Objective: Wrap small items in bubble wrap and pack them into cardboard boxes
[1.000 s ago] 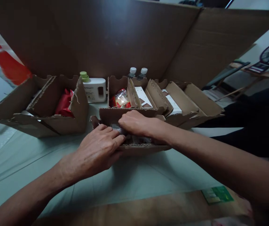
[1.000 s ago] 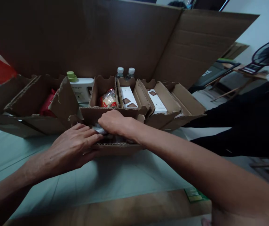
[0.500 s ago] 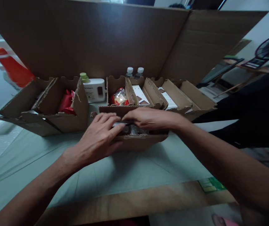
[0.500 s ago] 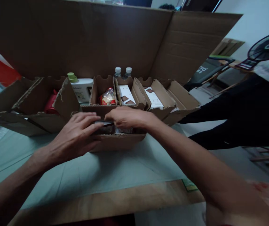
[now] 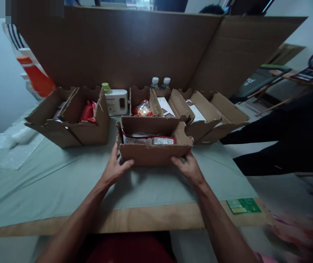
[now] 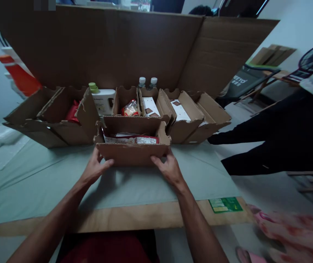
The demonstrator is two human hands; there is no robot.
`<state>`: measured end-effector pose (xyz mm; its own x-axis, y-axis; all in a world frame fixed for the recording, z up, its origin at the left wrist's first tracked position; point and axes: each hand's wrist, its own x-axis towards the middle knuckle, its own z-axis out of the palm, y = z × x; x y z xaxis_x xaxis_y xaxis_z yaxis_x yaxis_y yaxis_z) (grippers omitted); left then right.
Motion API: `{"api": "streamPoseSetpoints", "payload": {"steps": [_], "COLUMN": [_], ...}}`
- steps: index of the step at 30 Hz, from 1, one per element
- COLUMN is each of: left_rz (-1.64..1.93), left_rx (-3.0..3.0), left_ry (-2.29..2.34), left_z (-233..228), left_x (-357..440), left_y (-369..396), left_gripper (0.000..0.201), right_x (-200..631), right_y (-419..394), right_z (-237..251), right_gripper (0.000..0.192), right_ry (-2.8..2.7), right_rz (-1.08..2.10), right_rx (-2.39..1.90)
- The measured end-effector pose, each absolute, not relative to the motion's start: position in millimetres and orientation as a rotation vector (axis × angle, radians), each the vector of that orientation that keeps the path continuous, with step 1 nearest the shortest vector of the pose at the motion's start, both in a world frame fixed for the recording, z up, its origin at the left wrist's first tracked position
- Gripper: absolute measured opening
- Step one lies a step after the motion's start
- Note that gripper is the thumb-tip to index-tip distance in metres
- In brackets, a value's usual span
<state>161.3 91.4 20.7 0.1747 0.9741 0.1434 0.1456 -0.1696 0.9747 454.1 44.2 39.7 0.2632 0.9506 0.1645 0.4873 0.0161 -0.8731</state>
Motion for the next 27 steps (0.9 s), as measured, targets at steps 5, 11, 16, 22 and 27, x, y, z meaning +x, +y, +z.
{"api": "streamPoseSetpoints", "payload": {"steps": [5,11,16,22,27], "left_rz": [1.125,1.095,1.256,1.082,1.097], "left_rx": [1.456,1.407,1.59,1.756,1.449], "left_ry": [1.171,1.633,1.369,1.293,1.681], "left_z": [18.9,39.2,80.2,55.3,25.8], "left_x": [153.6,64.6,99.1,114.9,58.0], "left_y": [59.2,0.0,32.1,-26.8,-47.9], "left_gripper": [0.083,0.063,0.085,0.087,0.069], "right_x": [415.1,342.6,359.9,388.1,333.1], "right_y": [20.3,2.2,16.0,-54.2,-13.2], "right_z": [29.8,54.4,76.0,55.2,34.5], "right_gripper": [0.065,0.055,0.053,0.037,0.051], "right_ry": [-1.301,-1.534,-1.387,-1.301,-1.472], "right_rz": [0.604,0.713,0.615,0.492,0.81], "right_rx": [-1.528,-1.34,-1.328,-1.491,-1.315]}}
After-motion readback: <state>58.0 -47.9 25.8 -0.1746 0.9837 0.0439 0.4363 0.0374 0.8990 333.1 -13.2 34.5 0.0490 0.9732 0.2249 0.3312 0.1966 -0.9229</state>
